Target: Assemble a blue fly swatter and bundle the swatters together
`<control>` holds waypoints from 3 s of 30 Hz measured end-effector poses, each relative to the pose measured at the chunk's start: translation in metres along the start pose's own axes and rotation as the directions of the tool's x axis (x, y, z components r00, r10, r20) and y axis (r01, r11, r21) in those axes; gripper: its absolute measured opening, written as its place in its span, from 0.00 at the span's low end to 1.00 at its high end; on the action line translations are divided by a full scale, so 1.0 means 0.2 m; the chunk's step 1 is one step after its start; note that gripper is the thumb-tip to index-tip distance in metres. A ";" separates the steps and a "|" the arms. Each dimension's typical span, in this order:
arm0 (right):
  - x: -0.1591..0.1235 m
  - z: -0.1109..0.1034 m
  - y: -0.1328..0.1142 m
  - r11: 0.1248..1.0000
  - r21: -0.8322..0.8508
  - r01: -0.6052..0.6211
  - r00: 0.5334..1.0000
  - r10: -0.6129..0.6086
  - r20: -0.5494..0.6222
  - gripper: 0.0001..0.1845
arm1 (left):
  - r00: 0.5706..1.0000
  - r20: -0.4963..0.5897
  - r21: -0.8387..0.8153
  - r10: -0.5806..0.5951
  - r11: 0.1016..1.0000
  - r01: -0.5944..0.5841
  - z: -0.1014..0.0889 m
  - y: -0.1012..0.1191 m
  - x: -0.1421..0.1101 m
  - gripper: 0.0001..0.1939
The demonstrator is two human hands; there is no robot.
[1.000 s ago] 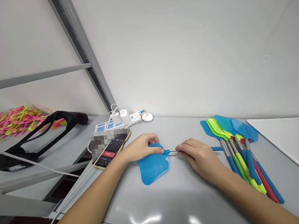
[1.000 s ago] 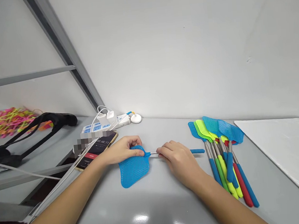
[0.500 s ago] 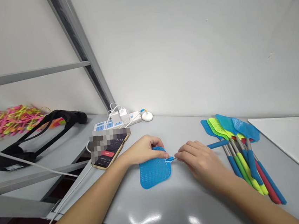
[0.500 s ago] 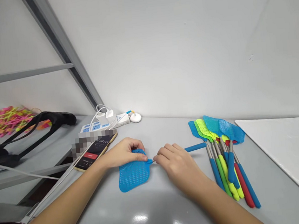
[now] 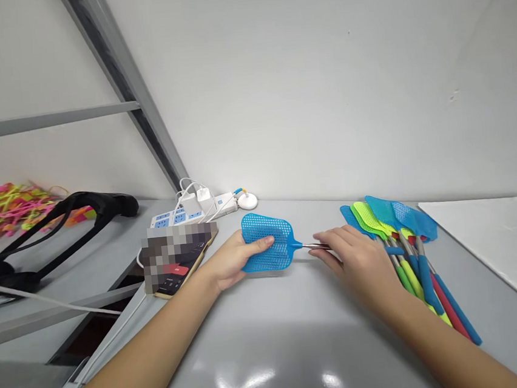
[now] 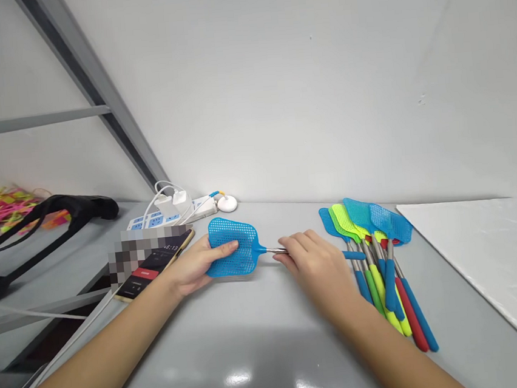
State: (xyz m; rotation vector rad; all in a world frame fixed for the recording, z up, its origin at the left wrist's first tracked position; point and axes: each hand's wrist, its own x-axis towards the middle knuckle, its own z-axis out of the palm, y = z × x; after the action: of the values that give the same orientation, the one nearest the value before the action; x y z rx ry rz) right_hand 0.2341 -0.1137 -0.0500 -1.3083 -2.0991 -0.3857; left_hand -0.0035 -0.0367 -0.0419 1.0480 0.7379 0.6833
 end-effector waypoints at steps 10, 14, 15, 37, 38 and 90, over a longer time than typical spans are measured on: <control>0.01 -0.08 -0.04 0.980 -0.196 0.038 0.996 -0.020 0.093 0.14 | 0.984 -0.049 0.142 0.171 0.976 -0.163 0.02 0.03 -0.03 0.16; 0.01 -0.08 -0.06 0.989 -0.145 -0.015 0.991 0.035 0.132 0.14 | 0.978 -0.045 0.203 0.202 0.961 -0.189 0.03 0.05 -0.04 0.15; 0.02 -0.08 -0.06 0.992 -0.119 -0.036 0.986 0.055 0.155 0.13 | 0.980 -0.045 0.223 0.196 0.958 -0.181 0.03 0.06 -0.04 0.15; 0.01 -0.02 -0.12 0.977 -0.165 -0.135 0.918 0.186 0.350 0.16 | 0.754 0.423 0.896 0.502 -0.354 -0.267 0.18 -0.06 -0.04 0.10; 0.01 -0.03 -0.10 0.978 -0.162 -0.135 0.916 0.186 0.356 0.16 | 0.761 0.408 0.903 0.505 -0.346 -0.255 0.16 -0.04 -0.04 0.10; -0.47 -0.65 0.59 0.896 -0.432 0.100 0.991 -0.052 0.121 0.15 | 0.668 0.612 0.708 0.423 -0.670 -0.224 0.10 0.13 -0.06 0.21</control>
State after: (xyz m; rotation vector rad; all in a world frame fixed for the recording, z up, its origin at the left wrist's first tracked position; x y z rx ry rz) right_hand 0.4140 -0.1950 -0.0216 -1.5254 -2.2389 -0.8826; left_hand 0.0028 -0.0467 -0.0088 3.4438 0.9107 0.6682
